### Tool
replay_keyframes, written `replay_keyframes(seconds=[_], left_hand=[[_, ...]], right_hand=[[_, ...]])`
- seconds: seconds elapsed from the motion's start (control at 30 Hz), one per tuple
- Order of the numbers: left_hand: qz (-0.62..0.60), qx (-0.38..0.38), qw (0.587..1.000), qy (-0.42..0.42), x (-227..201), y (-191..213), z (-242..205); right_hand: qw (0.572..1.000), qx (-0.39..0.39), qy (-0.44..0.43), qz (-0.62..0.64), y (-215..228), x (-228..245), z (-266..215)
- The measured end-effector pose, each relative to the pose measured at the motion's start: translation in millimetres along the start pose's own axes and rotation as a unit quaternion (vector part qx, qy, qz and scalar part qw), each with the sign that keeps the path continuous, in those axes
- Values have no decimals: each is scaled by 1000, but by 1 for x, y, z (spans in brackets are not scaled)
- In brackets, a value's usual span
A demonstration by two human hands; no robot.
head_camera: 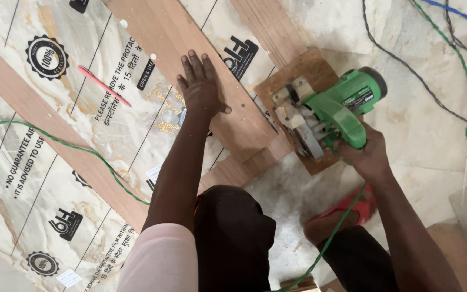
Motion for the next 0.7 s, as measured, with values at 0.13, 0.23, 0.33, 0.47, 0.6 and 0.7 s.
replay_keyframes(seconds=[0.13,0.23,0.33,0.47,0.6,0.7], left_hand=[[2,6,1000,-1,0,0,2],[-2,2,1000,4,0,0,2],[2,4,1000,6,-2,0,2],[10,-12,1000,2,0,-3,2],[10,-20,1000,1,0,-6,5],[16,-18,1000,3,-1,-5,5]], right_hand=[[997,58,42,-33,0,-15,-8],[994,105,-22,-20,2,-29,-15],[989,116,-88,-35,4,-44,-19],[987,132,-89,-36,6,-56,-27],[984,155,-86,13,13,-60,-27],[983,157,-98,2,13,-65,-25]])
Point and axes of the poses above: each hand's wrist, its own z-axis towards the middle knuckle, its own y-axis out of the back of the hand, x = y × z, the point moved 3 cm from there along z, towards the middle knuckle, and after that the axes turned 1 degree about x, right-handed, at the moved point
